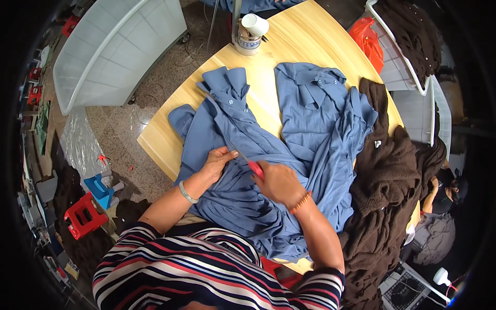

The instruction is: Trimming loose threads and excess fabric from clothing items using scissors on a factory work table.

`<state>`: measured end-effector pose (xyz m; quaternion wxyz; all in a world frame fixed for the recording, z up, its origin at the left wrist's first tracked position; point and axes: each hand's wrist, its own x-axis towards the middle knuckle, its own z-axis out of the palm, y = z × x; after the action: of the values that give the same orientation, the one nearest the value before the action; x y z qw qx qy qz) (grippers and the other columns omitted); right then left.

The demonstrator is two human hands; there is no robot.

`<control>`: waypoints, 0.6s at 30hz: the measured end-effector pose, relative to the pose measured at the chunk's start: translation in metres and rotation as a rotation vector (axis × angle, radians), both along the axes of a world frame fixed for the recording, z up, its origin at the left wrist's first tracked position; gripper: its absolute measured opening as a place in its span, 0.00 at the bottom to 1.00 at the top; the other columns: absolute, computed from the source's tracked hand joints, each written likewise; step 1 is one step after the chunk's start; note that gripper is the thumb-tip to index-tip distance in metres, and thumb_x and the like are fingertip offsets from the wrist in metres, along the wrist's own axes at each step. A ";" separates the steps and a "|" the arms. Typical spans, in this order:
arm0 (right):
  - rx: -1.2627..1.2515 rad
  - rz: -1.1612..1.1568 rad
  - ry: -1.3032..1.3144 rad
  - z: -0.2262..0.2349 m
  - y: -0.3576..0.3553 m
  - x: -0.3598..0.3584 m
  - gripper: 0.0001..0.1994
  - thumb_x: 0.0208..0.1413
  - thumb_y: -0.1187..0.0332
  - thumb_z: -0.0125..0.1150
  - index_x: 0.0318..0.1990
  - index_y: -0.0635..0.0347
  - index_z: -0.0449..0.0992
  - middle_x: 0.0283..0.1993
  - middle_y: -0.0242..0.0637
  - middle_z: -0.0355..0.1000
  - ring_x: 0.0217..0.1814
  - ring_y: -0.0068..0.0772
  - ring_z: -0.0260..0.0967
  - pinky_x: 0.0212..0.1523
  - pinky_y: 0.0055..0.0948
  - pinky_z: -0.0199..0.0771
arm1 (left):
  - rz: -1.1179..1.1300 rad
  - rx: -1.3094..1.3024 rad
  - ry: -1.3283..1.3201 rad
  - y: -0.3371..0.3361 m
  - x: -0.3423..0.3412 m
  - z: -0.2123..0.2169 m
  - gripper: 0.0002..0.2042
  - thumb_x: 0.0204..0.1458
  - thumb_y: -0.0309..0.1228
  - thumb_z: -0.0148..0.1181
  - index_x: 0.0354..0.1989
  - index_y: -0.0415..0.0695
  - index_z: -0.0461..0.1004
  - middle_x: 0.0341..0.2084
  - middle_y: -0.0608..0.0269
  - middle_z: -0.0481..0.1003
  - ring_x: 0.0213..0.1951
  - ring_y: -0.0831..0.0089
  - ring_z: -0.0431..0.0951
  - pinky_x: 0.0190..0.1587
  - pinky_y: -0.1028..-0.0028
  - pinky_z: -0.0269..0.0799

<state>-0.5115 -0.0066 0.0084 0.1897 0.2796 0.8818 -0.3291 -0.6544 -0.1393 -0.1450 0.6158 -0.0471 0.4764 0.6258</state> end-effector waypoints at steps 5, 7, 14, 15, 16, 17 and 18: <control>0.010 0.066 0.042 -0.015 0.015 -0.024 0.19 0.55 0.56 0.60 0.48 0.60 0.73 0.28 0.54 0.73 0.31 0.60 0.72 0.32 0.50 0.70 | 0.020 0.004 -0.011 -0.001 0.002 -0.010 0.02 0.56 0.24 0.61 0.35 0.39 0.76 0.28 0.68 0.77 0.30 0.83 0.74 0.34 0.82 0.71; -0.074 0.089 0.012 0.003 0.011 -0.004 0.18 0.56 0.56 0.59 0.47 0.59 0.73 0.28 0.55 0.74 0.32 0.59 0.73 0.34 0.50 0.71 | 0.018 0.001 -0.010 -0.006 -0.001 -0.014 0.03 0.56 0.25 0.61 0.35 0.39 0.76 0.28 0.69 0.76 0.30 0.84 0.74 0.35 0.83 0.71; -0.210 0.064 -0.054 0.034 -0.034 0.074 0.18 0.56 0.59 0.60 0.48 0.60 0.71 0.24 0.54 0.72 0.27 0.59 0.72 0.30 0.48 0.72 | -0.197 0.003 0.246 -0.011 -0.013 0.013 0.08 0.53 0.30 0.66 0.35 0.39 0.76 0.26 0.71 0.75 0.29 0.85 0.71 0.34 0.83 0.68; -0.211 0.000 0.027 0.035 -0.038 0.077 0.17 0.56 0.60 0.59 0.48 0.60 0.71 0.24 0.54 0.72 0.27 0.58 0.72 0.30 0.48 0.72 | -0.282 0.042 0.238 -0.014 -0.021 0.039 0.13 0.51 0.33 0.68 0.37 0.37 0.75 0.25 0.70 0.76 0.29 0.85 0.71 0.33 0.81 0.67; -0.212 -0.057 0.115 0.036 -0.044 0.077 0.16 0.57 0.61 0.59 0.48 0.59 0.71 0.24 0.53 0.72 0.27 0.58 0.72 0.30 0.47 0.71 | -0.291 0.040 0.246 -0.026 -0.029 0.044 0.13 0.51 0.33 0.68 0.37 0.37 0.75 0.25 0.70 0.76 0.29 0.85 0.71 0.33 0.81 0.67; -0.196 -0.060 0.120 0.039 -0.047 0.076 0.15 0.57 0.62 0.59 0.48 0.59 0.71 0.24 0.53 0.72 0.27 0.57 0.72 0.29 0.47 0.71 | -0.550 0.042 0.396 -0.039 -0.039 0.047 0.13 0.51 0.32 0.68 0.39 0.37 0.75 0.27 0.71 0.75 0.28 0.86 0.69 0.32 0.82 0.65; -0.199 -0.073 0.132 0.040 -0.049 0.078 0.15 0.57 0.62 0.59 0.48 0.59 0.71 0.24 0.53 0.72 0.27 0.57 0.72 0.29 0.47 0.71 | -0.810 0.043 0.545 -0.049 -0.043 0.049 0.13 0.51 0.31 0.68 0.40 0.37 0.75 0.29 0.71 0.75 0.28 0.87 0.68 0.30 0.83 0.63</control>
<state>-0.4338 -0.0551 0.0480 0.1461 0.2689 0.8445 -0.4395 -0.6977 -0.1885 -0.0956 0.6636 0.3203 0.5872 0.3350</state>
